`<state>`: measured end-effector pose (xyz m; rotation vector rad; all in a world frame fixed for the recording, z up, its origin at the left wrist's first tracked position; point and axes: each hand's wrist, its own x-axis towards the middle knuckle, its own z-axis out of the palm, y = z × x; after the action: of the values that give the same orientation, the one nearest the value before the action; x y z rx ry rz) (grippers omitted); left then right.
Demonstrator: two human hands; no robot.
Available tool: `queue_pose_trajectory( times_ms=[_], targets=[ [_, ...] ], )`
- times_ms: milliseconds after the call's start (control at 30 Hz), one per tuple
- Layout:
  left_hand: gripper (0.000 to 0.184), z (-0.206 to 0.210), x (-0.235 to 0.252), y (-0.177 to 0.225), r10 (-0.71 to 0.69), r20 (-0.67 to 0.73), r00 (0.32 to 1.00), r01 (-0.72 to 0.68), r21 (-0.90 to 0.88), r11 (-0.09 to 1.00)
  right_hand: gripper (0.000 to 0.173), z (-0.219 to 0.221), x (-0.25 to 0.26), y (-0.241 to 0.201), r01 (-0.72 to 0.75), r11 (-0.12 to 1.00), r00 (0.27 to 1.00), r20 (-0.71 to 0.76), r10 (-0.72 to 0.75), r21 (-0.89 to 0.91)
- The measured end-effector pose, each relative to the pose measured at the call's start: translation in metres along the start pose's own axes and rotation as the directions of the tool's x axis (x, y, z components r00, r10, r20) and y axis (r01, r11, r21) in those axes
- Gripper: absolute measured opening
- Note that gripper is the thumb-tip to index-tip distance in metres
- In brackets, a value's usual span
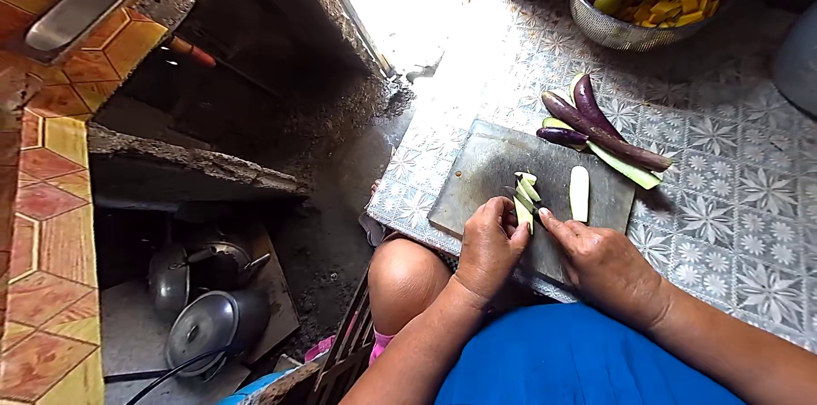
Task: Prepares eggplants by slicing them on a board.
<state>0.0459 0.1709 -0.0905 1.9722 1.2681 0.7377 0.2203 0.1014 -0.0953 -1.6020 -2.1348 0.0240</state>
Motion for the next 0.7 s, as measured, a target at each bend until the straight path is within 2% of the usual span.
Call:
queue_pose_trajectory(
  times_ms=[100,267,700],
  targets=[
    [0.024,0.002,0.0,-0.002,0.009,-0.046,0.999,-0.009,-0.004,1.0,0.041,-0.003,-0.005,0.001,-0.021,0.999,0.999,-0.027,0.022,0.03],
    [0.022,0.004,0.003,-0.002,-0.002,-0.07,0.998,0.002,-0.003,1.0,0.04,-0.015,-0.007,-0.003,0.027,1.0,0.995,-0.096,-0.026,0.008],
    [0.018,0.005,0.004,-0.001,-0.006,-0.059,0.998,0.007,0.029,1.0,0.039,-0.012,-0.007,-0.007,0.081,0.995,0.996,-0.018,-0.082,-0.06]
  ],
)
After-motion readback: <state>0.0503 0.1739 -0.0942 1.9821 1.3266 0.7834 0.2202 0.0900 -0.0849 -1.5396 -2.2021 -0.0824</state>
